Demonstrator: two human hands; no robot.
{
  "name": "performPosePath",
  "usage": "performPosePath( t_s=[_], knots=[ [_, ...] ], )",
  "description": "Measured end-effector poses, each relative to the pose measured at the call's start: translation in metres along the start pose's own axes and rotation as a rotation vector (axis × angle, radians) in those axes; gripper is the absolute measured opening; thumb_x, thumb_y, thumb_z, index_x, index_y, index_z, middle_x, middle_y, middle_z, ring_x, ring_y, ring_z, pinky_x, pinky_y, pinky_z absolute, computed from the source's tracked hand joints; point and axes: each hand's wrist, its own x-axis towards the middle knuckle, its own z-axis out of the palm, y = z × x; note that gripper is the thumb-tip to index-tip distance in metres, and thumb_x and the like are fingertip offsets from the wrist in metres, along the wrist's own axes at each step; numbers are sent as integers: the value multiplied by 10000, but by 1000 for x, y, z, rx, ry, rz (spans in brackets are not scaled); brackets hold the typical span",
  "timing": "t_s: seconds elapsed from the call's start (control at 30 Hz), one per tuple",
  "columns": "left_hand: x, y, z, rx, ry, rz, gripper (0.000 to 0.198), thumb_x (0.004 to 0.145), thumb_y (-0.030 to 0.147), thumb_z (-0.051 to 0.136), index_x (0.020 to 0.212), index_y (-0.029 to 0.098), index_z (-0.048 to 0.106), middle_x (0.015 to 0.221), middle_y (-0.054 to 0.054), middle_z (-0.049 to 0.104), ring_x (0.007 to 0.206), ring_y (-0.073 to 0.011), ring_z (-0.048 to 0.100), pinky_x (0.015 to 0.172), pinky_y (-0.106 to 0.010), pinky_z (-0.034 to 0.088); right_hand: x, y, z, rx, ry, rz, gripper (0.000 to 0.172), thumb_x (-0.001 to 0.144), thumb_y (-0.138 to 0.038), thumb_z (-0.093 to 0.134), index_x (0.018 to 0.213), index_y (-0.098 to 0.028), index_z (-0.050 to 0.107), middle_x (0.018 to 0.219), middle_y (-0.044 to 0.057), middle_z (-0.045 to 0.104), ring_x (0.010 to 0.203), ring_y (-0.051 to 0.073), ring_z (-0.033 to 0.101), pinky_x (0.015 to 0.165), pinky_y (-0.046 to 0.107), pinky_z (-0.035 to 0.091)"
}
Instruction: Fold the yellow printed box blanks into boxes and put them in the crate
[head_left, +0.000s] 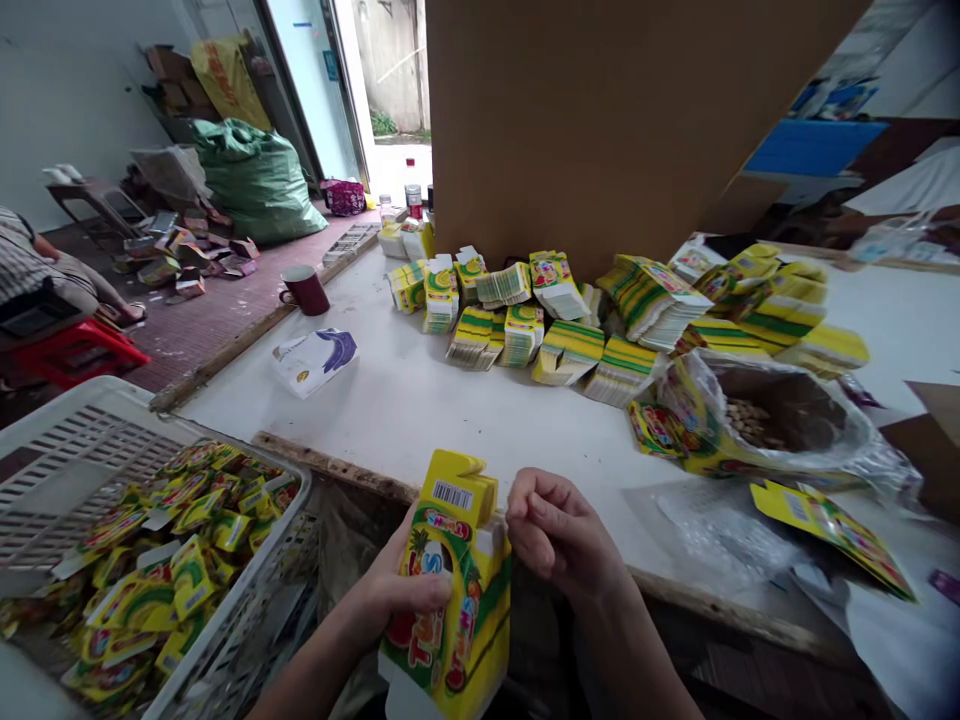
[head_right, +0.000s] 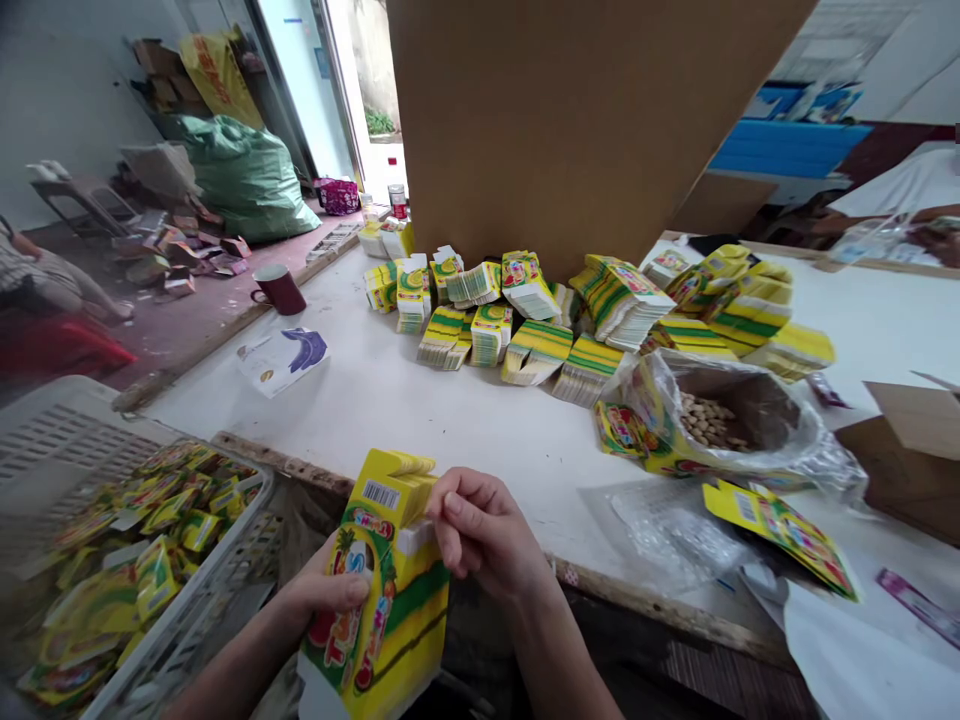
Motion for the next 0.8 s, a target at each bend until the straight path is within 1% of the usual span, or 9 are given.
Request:
performPosePath(
  t_s=[0.1,0.2,0.27,0.37,0.43,0.5,0.6,0.67,0.8],
  knots=[
    [0,1,-1,20,-11,5,693,661,249,774,1284,185,478,1180,-137,667,1122,-382,617,948,-490,481,-6,5,-1,-3,-52,-68,276,812,-408,709,724,-162,623,395,-74,478,294,27,293,319,151,223],
    [-2,3,1,32,-21,0,706,668,248,775,1294,198,451,1183,-137,664,1103,-369,628,920,-464,489,-10,5,1,-8,-127,-66,265,834,-396,689,725,-163,625,384,-70,474,290,27,281,327,155,217],
    [-3,3,1,42,-17,-6,730,666,240,782,1306,210,431,1186,-133,661,1087,-358,638,896,-444,496,-9,2,4,7,-132,-68,223,837,-367,692,767,-163,636,429,-57,530,299,20,273,325,147,210],
    [-5,1,1,56,-26,-21,743,660,224,793,1306,227,427,1192,-123,657,1074,-342,645,878,-425,502,-5,-1,9,40,-95,-85,137,852,-305,680,855,-175,637,663,0,687,328,4,255,323,135,236],
    [-5,-1,0,54,-16,-24,729,657,220,797,1296,230,446,1184,-115,661,1069,-334,647,875,-419,506,-5,-2,11,23,-93,-92,96,877,-274,648,867,-181,625,859,48,734,341,-2,262,331,140,254],
    [-5,-1,1,49,29,-16,713,641,211,804,1277,216,483,1139,-111,682,1025,-323,667,850,-405,522,-9,-3,12,-34,-128,-91,119,881,-280,639,832,-174,615,921,80,741,353,2,284,342,149,247],
    [-6,2,4,-4,131,-38,685,618,211,800,1252,176,543,1030,-116,726,889,-318,710,777,-400,557,-20,-7,9,-160,-241,-61,234,833,-358,684,725,-170,596,725,72,728,430,60,434,442,188,358],
    [-9,5,6,-81,214,-65,664,619,215,781,1247,149,573,963,-120,748,837,-328,723,760,-416,574,-27,-10,6,-288,-293,-26,253,823,-362,685,686,-171,589,632,59,691,532,114,538,543,234,432],
    [-13,5,1,-248,406,-101,539,664,180,724,1190,97,638,851,-124,769,826,-339,734,787,-431,594,-35,-4,3,-644,-178,-45,219,842,-305,649,692,-154,595,661,36,644,601,115,546,571,221,422]
  ],
)
